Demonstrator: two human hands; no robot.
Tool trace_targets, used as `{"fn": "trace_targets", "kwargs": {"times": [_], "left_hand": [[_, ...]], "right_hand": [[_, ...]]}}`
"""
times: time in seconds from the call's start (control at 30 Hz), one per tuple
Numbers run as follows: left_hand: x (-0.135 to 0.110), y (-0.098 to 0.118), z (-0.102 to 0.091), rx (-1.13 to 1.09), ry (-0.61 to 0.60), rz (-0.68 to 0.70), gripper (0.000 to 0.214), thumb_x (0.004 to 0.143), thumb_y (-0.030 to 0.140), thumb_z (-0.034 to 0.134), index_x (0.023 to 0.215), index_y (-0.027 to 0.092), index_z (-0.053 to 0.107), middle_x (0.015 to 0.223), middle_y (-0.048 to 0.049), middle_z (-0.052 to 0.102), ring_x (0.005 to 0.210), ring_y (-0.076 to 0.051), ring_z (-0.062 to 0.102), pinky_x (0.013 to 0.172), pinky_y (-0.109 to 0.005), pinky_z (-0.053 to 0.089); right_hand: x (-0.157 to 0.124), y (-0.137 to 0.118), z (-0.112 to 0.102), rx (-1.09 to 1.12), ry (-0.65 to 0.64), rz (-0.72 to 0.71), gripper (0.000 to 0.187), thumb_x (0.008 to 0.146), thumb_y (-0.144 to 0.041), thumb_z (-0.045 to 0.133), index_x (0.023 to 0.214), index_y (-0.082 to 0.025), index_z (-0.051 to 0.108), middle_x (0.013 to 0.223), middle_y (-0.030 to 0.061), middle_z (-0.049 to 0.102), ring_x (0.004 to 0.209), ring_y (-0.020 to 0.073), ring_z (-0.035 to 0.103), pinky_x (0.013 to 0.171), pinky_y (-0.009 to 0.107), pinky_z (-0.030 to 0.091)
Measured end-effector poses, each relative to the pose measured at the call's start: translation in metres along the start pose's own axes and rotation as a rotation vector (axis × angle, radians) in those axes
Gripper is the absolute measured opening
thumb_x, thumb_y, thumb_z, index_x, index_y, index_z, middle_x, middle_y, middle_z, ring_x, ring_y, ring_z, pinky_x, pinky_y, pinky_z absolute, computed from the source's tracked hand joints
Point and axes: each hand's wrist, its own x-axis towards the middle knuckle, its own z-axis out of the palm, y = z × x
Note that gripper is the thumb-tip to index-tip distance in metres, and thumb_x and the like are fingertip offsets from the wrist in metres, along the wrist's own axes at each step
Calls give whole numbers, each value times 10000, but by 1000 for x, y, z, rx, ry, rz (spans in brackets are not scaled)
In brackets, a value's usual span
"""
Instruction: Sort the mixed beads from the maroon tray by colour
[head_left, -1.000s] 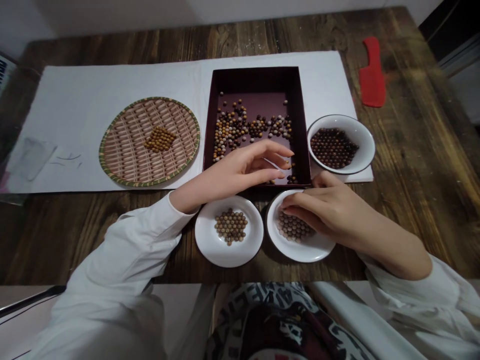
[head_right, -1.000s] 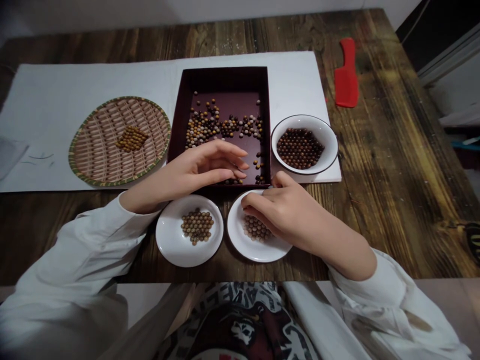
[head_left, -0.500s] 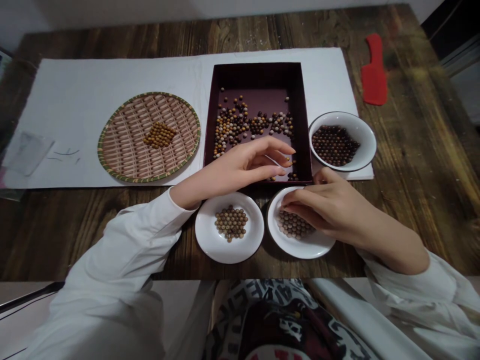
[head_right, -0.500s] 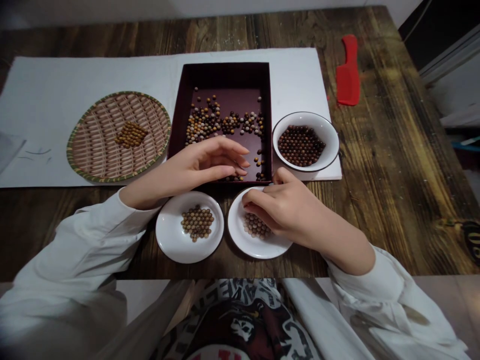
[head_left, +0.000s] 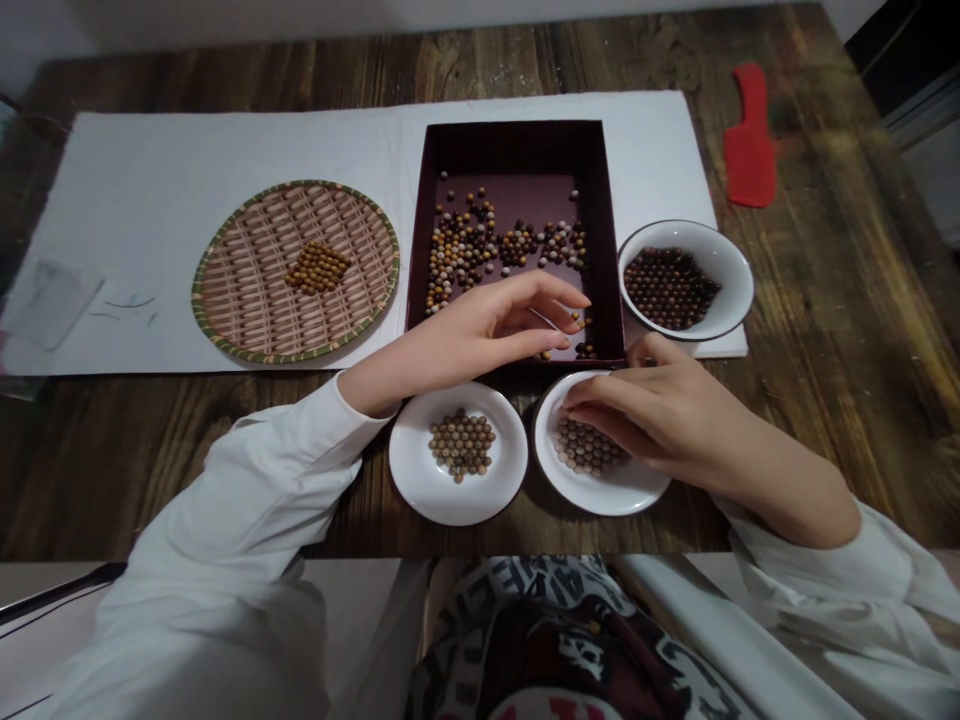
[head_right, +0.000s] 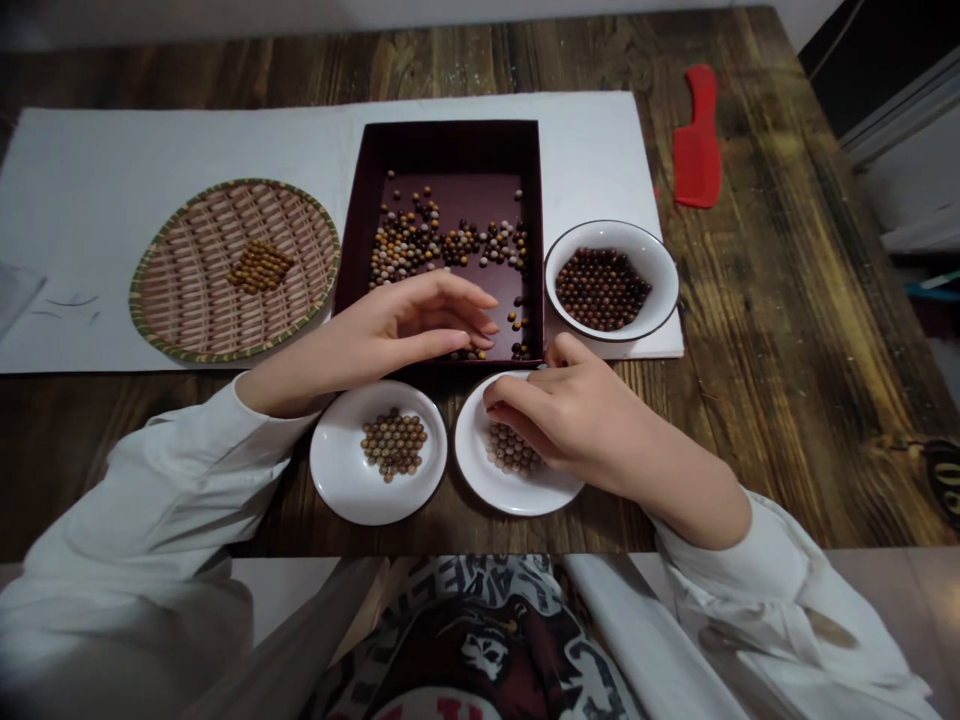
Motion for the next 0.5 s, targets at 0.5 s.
{"fn": "trace_targets", "kwargs": {"times": [0.5], "left_hand": [[0, -2, -1, 53, -5, 15, 278, 901, 269, 621, 1170, 201, 611, 1142, -66, 671, 1046, -186, 661, 959, -355, 529]], "right_hand": [[-1, -6, -19, -3, 367, 261, 94, 922, -203, 600, 1003, -239, 571, 804, 4, 695, 702, 164, 558, 690, 338, 460]]}}
